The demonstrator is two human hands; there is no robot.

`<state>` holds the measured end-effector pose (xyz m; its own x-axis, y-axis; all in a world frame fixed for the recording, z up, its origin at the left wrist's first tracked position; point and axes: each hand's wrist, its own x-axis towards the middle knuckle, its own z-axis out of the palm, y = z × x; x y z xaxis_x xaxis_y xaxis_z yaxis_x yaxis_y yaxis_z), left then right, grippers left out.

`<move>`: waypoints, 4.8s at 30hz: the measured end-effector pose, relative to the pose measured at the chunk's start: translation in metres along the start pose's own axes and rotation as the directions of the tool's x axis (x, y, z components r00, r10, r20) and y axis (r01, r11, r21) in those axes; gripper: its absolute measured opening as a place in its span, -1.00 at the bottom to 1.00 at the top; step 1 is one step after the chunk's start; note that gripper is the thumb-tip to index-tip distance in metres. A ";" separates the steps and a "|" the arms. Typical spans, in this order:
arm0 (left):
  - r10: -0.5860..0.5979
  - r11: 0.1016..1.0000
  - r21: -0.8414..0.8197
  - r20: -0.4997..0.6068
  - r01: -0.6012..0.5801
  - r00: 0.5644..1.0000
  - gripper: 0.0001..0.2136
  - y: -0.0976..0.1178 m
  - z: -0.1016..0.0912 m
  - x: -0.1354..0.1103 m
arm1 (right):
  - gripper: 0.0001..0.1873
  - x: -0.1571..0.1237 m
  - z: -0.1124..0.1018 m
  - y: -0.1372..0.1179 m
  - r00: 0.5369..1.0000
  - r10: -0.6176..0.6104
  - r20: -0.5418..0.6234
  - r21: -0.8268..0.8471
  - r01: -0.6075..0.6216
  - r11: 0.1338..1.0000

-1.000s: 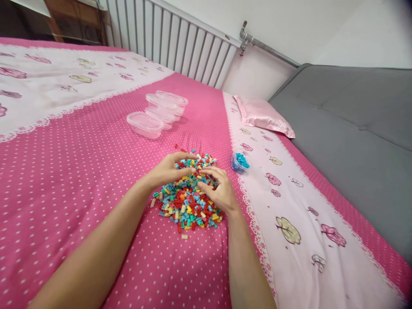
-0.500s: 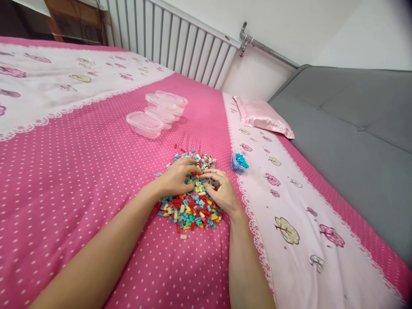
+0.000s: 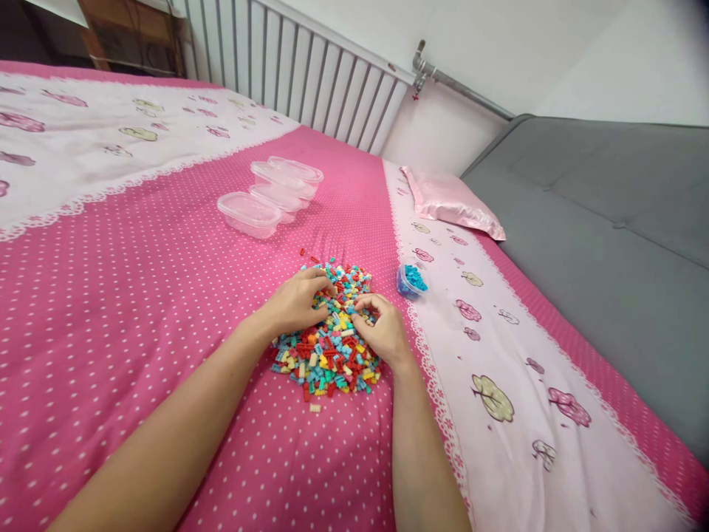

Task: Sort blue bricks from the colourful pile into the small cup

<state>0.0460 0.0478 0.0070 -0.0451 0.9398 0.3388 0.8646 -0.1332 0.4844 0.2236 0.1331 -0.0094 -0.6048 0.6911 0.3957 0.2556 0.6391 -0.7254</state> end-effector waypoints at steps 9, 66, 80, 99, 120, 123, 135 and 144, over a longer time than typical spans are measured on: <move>-0.091 0.993 0.070 -0.015 0.092 0.996 -0.80 -0.007 0.000 0.001 | -0.89 0.000 -0.001 0.008 0.959 0.242 -0.149 0.044 -0.238 0.970; -0.198 0.975 0.064 -0.176 0.212 0.964 -0.70 -0.004 0.008 0.004 | -0.69 0.007 0.014 0.010 0.991 0.130 0.002 -0.236 -0.126 0.964; -0.184 0.981 0.031 -0.163 0.191 0.969 -0.73 -0.005 0.007 0.005 | -0.65 0.007 0.013 0.011 0.990 0.133 0.039 -0.230 -0.120 0.966; -0.143 0.989 -0.048 -0.173 0.136 0.975 -0.76 -0.004 0.007 0.005 | -0.78 0.009 0.014 0.013 0.963 0.266 -0.034 -0.099 -0.268 0.958; 0.088 0.996 0.031 -0.019 -0.088 0.996 -0.77 0.003 0.004 0.003 | -0.61 0.014 0.010 0.008 0.754 0.519 -0.403 0.568 -0.238 0.788; 0.127 0.990 0.051 0.035 -0.128 0.991 -0.74 0.003 0.005 0.003 | -0.59 0.014 0.009 0.008 0.737 0.527 -0.422 0.565 -0.241 0.789; 0.125 0.979 0.145 0.114 -0.141 0.986 -0.72 0.004 0.005 -0.001 | -0.54 0.014 0.011 0.013 0.742 0.498 -0.449 0.523 -0.233 0.820; 0.124 0.986 0.098 0.075 -0.131 0.989 -0.80 0.006 0.002 0.000 | -0.51 0.013 0.011 0.009 0.732 0.536 -0.421 0.557 -0.258 0.790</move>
<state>0.0518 0.0477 0.0080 0.1001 0.9371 0.3344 0.9081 -0.2234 0.3542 0.2101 0.1446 -0.0170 0.0114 0.9903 0.1381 -0.0624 0.1386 -0.9884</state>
